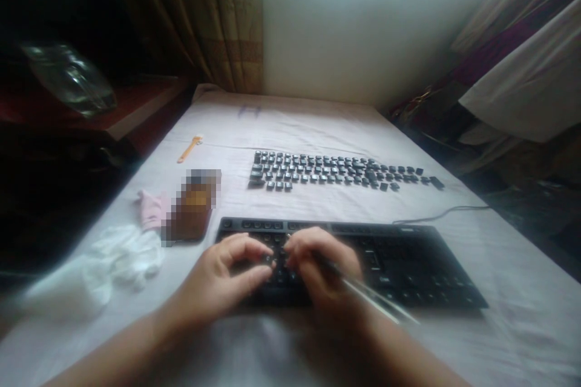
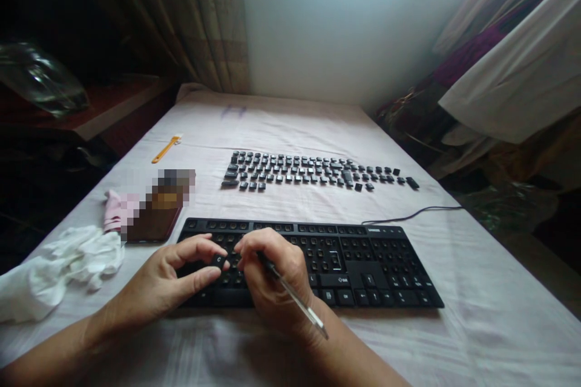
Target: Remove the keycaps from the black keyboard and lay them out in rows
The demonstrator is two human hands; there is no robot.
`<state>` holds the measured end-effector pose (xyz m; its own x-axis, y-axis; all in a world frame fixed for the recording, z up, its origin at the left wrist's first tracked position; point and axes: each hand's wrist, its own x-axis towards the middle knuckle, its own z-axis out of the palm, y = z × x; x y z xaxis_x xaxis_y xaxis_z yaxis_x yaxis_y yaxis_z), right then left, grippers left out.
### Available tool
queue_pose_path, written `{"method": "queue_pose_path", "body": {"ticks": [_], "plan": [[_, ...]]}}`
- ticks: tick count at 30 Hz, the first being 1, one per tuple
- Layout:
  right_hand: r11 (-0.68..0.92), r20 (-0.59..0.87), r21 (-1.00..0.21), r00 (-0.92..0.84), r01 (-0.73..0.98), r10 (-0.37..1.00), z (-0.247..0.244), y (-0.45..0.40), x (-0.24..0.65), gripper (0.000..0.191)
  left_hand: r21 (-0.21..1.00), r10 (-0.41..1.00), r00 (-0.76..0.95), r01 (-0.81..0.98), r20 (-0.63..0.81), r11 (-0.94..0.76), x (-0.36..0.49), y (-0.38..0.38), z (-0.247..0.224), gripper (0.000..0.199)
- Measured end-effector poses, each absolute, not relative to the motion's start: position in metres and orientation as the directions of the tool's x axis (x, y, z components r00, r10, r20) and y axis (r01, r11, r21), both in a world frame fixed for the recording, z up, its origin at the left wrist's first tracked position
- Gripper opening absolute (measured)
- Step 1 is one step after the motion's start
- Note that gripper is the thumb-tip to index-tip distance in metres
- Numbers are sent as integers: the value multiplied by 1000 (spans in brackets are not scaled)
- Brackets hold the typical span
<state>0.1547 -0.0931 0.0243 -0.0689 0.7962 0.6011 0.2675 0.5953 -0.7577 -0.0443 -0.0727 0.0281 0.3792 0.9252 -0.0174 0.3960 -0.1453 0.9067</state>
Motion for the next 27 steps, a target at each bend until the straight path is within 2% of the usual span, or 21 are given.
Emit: {"method": "queue_pose_path", "body": {"ticks": [3, 5, 12, 17, 24, 27], "plan": [[676, 648, -650, -212, 347, 731, 25, -92, 154, 15, 939, 911, 411, 318, -13, -130, -46, -72, 29, 17], [715, 671, -587, -265, 381, 692, 23, -92, 153, 21, 943, 911, 412, 304, -5, -132, -47, -71, 29, 17], [725, 725, -528, -212, 442, 656, 14, -91, 153, 19, 917, 892, 452, 349, 17, -194, -47, -70, 28, 17], [769, 738, -423, -311, 479, 599, 22, -90, 155, 25, 955, 929, 369, 269, 15, -122, -47, -72, 22, 19], [753, 752, -301, -340, 586, 565, 26, -91, 147, 16, 976, 909, 416, 203, -10, -82, -45, -73, 21, 17], [758, 738, -270, -379, 593, 559, 31, -86, 154, 15, 967, 903, 429, 223, 19, -126, -47, -73, 20, 21]]}}
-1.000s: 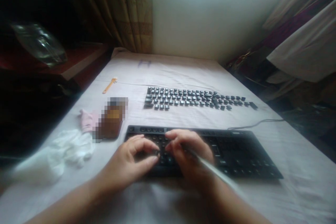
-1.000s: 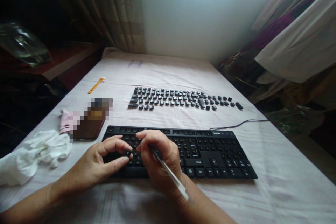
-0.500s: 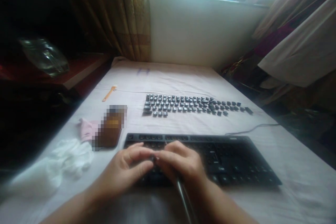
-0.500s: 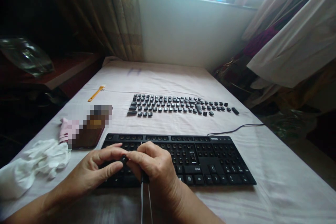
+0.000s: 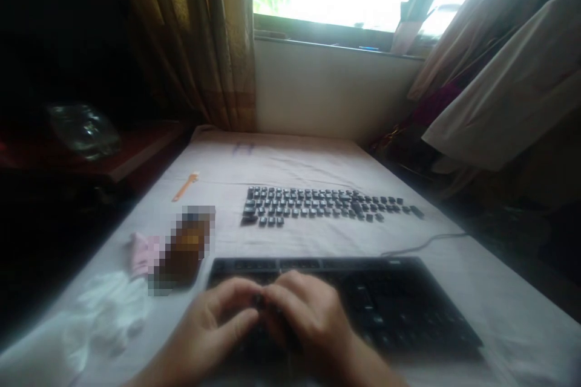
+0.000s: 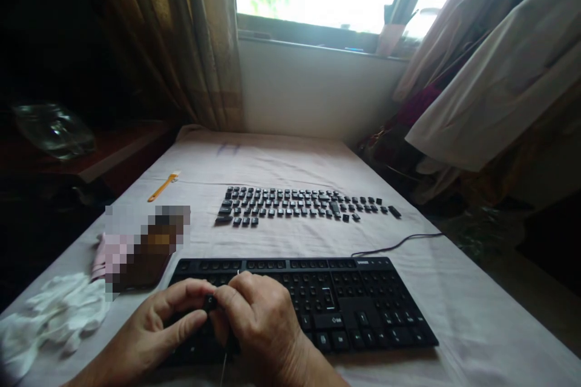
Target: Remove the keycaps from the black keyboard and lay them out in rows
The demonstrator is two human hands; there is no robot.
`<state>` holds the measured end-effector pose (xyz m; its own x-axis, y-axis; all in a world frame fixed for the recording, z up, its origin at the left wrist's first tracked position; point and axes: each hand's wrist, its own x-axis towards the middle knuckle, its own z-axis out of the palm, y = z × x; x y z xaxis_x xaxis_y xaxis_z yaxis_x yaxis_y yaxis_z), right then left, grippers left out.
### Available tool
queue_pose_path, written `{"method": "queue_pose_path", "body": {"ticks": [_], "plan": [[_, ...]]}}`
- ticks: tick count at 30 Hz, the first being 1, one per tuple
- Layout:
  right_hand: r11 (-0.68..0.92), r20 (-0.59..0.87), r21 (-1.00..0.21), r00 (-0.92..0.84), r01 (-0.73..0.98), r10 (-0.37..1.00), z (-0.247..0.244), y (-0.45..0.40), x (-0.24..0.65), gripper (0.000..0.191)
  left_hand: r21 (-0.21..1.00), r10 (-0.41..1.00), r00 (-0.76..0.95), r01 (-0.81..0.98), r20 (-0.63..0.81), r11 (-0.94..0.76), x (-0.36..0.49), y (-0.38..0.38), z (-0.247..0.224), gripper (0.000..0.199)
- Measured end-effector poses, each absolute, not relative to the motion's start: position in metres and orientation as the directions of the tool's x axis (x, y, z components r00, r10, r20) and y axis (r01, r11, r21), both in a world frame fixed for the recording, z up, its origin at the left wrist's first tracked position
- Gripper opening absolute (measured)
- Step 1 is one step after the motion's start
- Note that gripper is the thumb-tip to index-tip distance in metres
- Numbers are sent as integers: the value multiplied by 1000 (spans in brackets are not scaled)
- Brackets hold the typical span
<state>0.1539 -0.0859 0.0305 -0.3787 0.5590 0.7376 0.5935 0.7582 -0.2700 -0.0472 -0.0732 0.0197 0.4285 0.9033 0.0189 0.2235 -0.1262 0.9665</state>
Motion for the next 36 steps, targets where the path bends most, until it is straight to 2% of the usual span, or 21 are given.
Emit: {"method": "queue_pose_path", "body": {"ticks": [3, 5, 8, 10, 28, 36], "plan": [[682, 689, -349, -317, 643, 652, 37, -64, 175, 13, 925, 914, 385, 286, 127, -249, -50, -74, 16, 28], [520, 585, -381, -237, 764, 776, 40, -41, 193, 12, 888, 916, 351, 333, 194, -316, -52, -74, 14, 29], [246, 289, -273, -164, 930, 943, 41, -7, 212, 15, 855, 910, 342, 373, 234, -360, -53, -74, 9, 27], [187, 222, -230, -135, 955, 966, 39, 9, 215, 16, 840, 904, 348, 386, 250, -381, -53, -74, 7, 26], [156, 118, -171, -137, 973, 984, 22, 27, 202, 25, 808, 891, 353, 411, 287, -423, -53, -75, 5, 25], [145, 129, -220, -118, 965, 985, 22, 25, 200, 25, 799, 885, 364, 416, 291, -434, -53, -77, 7, 25]]}}
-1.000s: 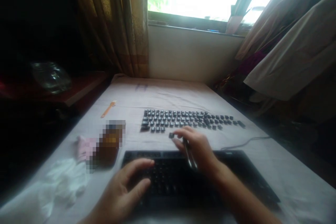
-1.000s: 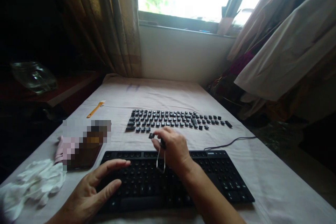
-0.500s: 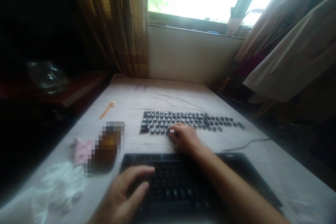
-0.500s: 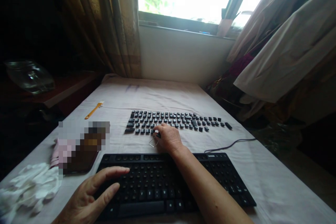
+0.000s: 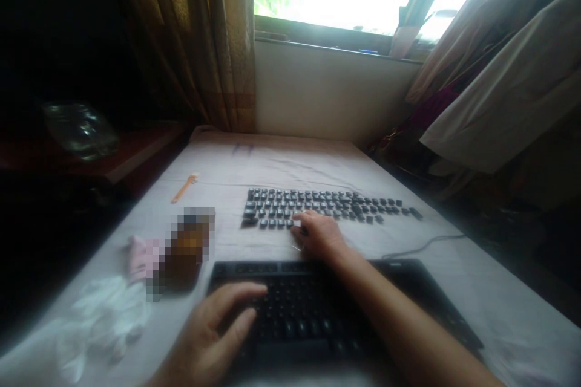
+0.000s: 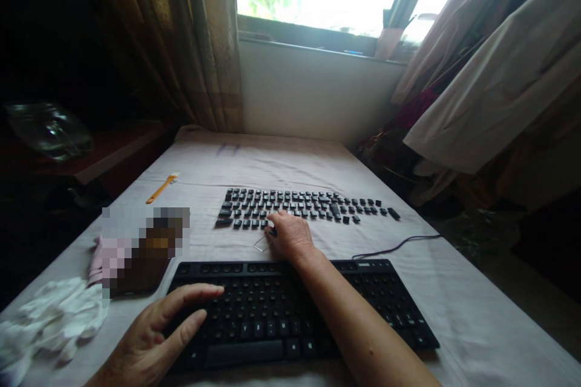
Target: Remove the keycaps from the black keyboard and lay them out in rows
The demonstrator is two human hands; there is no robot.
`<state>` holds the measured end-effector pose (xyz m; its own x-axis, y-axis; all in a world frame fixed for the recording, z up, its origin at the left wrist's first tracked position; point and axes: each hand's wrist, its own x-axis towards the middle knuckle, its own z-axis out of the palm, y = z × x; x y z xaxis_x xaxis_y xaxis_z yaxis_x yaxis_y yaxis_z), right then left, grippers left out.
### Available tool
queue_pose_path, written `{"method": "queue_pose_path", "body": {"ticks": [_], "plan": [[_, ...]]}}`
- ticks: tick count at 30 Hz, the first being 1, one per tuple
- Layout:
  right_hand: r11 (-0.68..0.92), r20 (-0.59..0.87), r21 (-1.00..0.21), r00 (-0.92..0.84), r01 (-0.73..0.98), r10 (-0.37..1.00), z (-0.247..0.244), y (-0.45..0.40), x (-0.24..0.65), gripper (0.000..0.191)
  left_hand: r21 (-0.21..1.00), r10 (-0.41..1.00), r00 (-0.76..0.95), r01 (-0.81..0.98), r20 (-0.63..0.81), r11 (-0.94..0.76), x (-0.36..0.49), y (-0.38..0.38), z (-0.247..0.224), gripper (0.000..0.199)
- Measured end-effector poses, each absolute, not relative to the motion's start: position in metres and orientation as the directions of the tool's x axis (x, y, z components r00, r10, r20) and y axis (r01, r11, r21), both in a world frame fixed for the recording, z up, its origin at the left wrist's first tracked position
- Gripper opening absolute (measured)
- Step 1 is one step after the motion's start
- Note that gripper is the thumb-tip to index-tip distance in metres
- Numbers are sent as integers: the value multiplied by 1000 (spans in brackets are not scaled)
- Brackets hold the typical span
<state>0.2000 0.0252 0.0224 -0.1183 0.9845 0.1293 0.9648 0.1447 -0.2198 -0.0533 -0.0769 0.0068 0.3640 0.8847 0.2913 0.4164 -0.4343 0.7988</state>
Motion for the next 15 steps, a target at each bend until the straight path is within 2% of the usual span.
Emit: {"method": "queue_pose_path", "body": {"ticks": [5, 9, 10, 12, 14, 15], "plan": [[126, 172, -364, -67, 923, 983, 39, 18, 210, 19, 820, 896, 329, 392, 299, -417, -54, -78, 7, 23], [98, 118, -531, -41, 842, 992, 55, 3, 228, 17, 822, 902, 288, 387, 323, -418, -58, -74, 13, 22], [99, 97, -619, -49, 779, 994, 57, -3, 231, 15, 818, 905, 275, 398, 325, -415, -59, -72, 14, 21], [89, 64, -850, -67, 519, 996, 60, -16, 235, 14, 806, 910, 242, 427, 335, -410, -62, -67, 16, 19], [54, 38, -959, -63, 278, 997, 59, -30, 234, 24, 783, 903, 217, 450, 370, -429, -65, -62, 15, 19], [29, 17, -975, -58, 219, 998, 58, -37, 232, 30, 769, 896, 212, 460, 391, -445, -66, -59, 14, 19]]}}
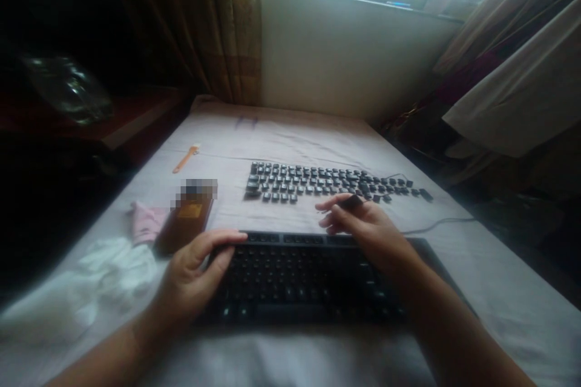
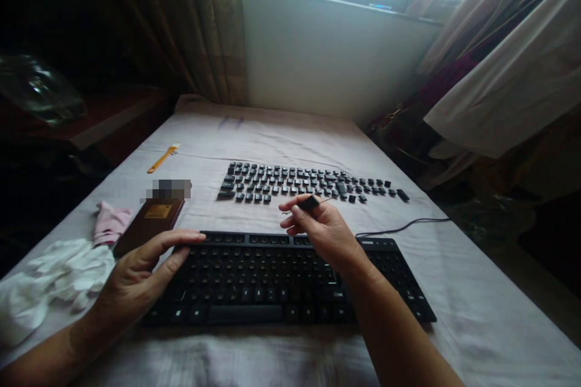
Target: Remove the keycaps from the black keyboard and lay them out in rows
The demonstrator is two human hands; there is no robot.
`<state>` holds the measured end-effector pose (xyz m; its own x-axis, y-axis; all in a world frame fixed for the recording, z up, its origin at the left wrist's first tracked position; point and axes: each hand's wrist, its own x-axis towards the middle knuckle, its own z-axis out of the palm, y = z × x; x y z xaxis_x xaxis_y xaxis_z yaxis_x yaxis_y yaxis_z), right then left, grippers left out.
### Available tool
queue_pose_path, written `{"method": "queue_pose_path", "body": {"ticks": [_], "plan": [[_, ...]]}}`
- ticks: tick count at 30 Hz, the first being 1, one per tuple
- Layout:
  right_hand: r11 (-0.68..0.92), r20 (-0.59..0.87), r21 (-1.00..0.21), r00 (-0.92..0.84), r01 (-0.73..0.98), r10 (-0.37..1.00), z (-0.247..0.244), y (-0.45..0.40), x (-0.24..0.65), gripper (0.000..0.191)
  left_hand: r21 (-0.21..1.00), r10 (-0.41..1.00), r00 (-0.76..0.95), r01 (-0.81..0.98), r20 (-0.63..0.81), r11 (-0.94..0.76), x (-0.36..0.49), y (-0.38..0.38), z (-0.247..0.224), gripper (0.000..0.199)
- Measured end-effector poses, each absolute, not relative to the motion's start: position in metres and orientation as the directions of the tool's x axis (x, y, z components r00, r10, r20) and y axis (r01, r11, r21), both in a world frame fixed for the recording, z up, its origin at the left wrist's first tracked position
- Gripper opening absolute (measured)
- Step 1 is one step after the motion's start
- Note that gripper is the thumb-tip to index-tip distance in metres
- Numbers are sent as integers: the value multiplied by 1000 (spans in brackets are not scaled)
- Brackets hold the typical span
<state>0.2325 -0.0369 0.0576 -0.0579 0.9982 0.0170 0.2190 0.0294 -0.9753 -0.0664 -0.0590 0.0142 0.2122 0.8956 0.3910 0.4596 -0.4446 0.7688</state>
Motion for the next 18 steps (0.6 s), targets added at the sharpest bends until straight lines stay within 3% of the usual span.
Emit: {"method": "queue_pose_path", "body": {"ticks": [5, 18], "plan": [[-121, -133, -978, -61, 170, 989, 47, -62, 221, 49, 719, 880, 215, 510, 425, -472, -69, -51, 5, 20], [-233, -234, -972, -321, 43, 918, 31, -71, 197, 24, 773, 929, 250, 517, 275, -368, -69, -46, -3, 25]]}}
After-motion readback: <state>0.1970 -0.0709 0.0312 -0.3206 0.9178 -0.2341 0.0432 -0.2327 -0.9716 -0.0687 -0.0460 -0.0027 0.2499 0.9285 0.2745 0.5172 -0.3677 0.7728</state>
